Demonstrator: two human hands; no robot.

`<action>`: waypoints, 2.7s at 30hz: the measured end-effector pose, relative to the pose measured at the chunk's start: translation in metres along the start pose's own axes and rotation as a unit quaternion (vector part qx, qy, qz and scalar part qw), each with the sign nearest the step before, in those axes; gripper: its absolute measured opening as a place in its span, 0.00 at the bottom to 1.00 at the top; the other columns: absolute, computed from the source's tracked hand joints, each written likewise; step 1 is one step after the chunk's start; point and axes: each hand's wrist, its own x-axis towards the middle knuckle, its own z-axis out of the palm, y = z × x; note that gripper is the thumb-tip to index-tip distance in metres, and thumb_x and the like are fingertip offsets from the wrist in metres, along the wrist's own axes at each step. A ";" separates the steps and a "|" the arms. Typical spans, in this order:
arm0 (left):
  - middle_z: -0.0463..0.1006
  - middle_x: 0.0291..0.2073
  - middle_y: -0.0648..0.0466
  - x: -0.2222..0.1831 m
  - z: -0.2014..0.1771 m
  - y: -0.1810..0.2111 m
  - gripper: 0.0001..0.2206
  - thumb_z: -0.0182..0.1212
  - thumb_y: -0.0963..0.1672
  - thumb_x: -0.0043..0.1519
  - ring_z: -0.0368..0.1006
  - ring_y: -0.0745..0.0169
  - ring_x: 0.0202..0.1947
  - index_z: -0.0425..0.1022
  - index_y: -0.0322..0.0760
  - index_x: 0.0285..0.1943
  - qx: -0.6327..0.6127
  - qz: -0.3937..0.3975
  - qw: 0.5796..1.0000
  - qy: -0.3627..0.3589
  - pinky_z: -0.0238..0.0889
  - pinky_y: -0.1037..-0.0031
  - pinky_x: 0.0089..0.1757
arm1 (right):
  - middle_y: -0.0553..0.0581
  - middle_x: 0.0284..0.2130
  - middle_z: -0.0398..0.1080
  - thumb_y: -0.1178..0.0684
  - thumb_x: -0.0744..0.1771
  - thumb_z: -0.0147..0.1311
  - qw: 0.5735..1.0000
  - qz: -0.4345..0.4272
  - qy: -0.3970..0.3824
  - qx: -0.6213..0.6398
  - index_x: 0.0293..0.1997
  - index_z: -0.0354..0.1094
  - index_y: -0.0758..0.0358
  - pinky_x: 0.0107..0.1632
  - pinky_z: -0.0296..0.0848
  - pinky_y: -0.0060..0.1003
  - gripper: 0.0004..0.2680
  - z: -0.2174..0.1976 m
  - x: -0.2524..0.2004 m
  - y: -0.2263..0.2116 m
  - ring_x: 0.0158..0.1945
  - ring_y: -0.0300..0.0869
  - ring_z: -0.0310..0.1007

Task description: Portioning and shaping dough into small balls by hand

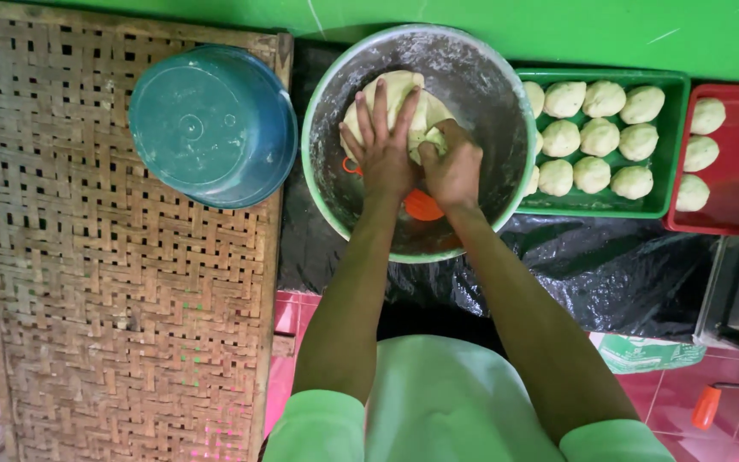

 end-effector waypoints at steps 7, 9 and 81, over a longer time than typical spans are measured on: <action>0.23 0.80 0.58 0.000 -0.003 -0.002 0.57 0.68 0.40 0.40 0.17 0.42 0.78 0.40 0.72 0.81 -0.004 0.007 1.000 -0.017 0.17 0.35 0.69 | 0.58 0.36 0.73 0.61 0.64 0.51 0.980 0.113 -0.019 0.165 0.47 0.69 0.66 0.41 0.71 0.34 0.09 -0.003 -0.011 0.018 0.36 0.42 0.68; 0.21 0.79 0.58 0.004 0.001 -0.002 0.59 0.61 0.34 0.39 0.16 0.41 0.78 0.40 0.74 0.81 -0.001 0.003 1.000 -0.025 0.14 0.33 0.68 | 0.58 0.41 0.70 0.61 0.66 0.50 0.972 0.140 -0.035 0.186 0.52 0.64 0.66 0.42 0.70 0.32 0.09 -0.009 -0.012 0.003 0.38 0.40 0.66; 0.21 0.79 0.51 0.003 -0.006 0.009 0.67 0.89 0.58 0.37 0.14 0.39 0.76 0.35 0.69 0.82 0.005 -0.004 0.999 -0.042 0.13 0.33 0.67 | 0.54 0.25 0.70 0.53 0.65 0.56 0.658 0.359 0.006 0.662 0.39 0.67 0.64 0.21 0.62 0.26 0.06 -0.144 -0.069 -0.005 0.25 0.39 0.68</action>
